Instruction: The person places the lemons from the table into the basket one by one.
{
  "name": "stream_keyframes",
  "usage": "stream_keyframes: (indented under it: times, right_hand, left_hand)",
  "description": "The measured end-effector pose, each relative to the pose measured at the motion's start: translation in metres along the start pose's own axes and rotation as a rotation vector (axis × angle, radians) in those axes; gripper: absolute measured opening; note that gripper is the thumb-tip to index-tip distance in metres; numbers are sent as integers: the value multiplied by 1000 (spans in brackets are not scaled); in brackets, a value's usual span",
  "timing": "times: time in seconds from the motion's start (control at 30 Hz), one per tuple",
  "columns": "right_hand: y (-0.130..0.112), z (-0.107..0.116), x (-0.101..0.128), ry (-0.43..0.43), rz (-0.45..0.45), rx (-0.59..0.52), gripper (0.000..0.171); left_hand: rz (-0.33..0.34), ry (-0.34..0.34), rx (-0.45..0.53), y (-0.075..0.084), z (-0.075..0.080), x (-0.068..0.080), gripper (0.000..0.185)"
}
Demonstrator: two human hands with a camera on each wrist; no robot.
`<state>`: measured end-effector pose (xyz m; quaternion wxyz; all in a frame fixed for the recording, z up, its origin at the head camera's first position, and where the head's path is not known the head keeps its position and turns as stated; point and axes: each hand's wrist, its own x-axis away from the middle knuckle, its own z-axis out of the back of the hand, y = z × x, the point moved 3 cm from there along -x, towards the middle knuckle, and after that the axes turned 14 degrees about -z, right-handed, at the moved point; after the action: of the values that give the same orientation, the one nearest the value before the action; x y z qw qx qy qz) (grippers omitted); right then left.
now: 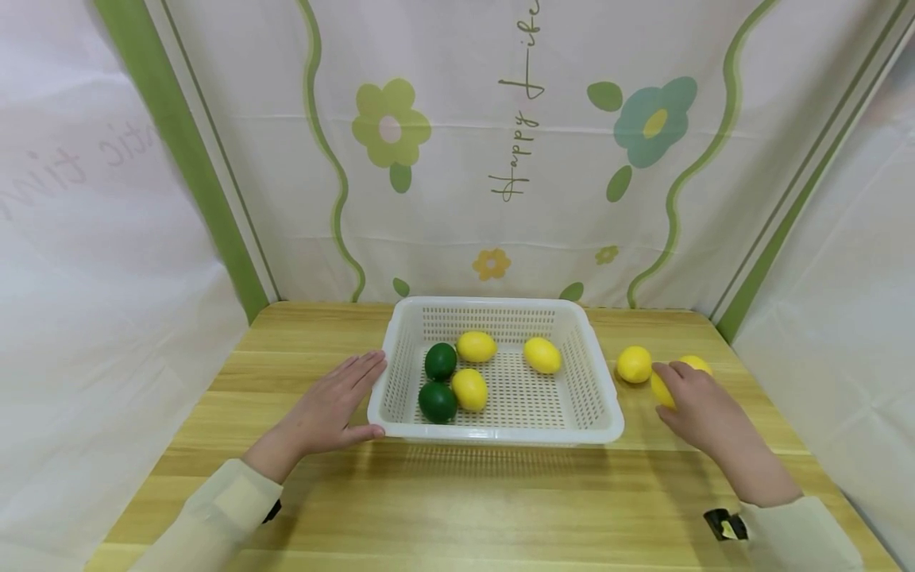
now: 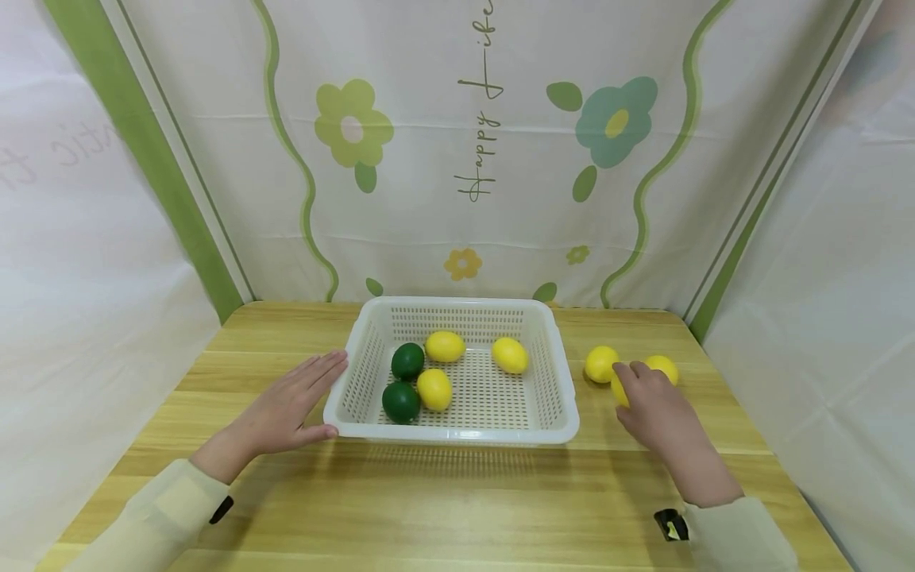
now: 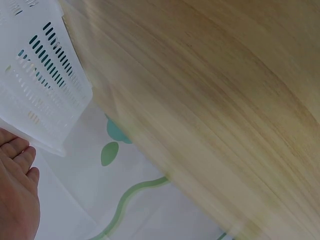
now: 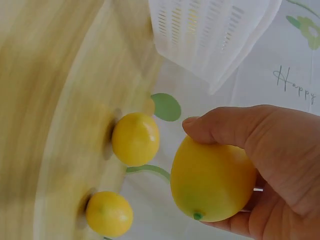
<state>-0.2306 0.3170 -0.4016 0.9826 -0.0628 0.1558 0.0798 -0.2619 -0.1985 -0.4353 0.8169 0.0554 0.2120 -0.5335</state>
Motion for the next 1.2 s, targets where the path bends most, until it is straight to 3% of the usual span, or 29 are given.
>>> stream_keyframes:
  times: [0.47, 1.2]
  right_hand:
    - [-18, 14, -10, 144, 127, -13, 68]
    - [-44, 28, -20, 116, 163, 61, 63]
  left_hand:
    - [23, -32, 13, 1, 1, 0, 97]
    - [11, -21, 9, 0, 1, 0, 96]
